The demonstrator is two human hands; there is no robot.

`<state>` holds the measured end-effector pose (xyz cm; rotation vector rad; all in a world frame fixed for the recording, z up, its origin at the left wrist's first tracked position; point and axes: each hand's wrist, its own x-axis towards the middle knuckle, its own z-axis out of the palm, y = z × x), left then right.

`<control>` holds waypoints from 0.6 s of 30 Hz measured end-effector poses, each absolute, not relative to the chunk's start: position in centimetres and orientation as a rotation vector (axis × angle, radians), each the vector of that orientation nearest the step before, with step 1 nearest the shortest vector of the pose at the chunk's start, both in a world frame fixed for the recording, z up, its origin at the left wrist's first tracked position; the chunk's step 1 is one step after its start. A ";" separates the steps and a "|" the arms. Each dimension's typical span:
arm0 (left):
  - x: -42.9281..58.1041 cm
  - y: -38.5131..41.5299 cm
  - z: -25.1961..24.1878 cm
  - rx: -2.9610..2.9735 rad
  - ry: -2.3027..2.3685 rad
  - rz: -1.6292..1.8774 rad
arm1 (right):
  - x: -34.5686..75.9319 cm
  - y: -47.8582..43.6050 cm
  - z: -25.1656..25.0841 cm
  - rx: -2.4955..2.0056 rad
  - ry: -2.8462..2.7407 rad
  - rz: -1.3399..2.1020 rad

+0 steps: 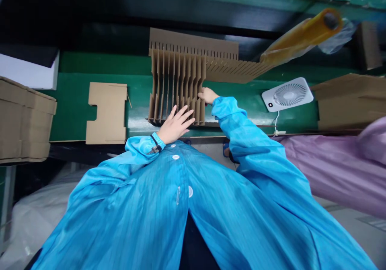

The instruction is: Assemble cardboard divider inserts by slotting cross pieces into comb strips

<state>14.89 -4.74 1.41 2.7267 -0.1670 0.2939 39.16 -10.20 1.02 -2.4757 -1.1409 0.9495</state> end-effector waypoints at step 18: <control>-8.0 8.0 -6.6 1.640 2.217 0.215 | 35.6 -15.5 9.9 -2.158 -0.577 1.064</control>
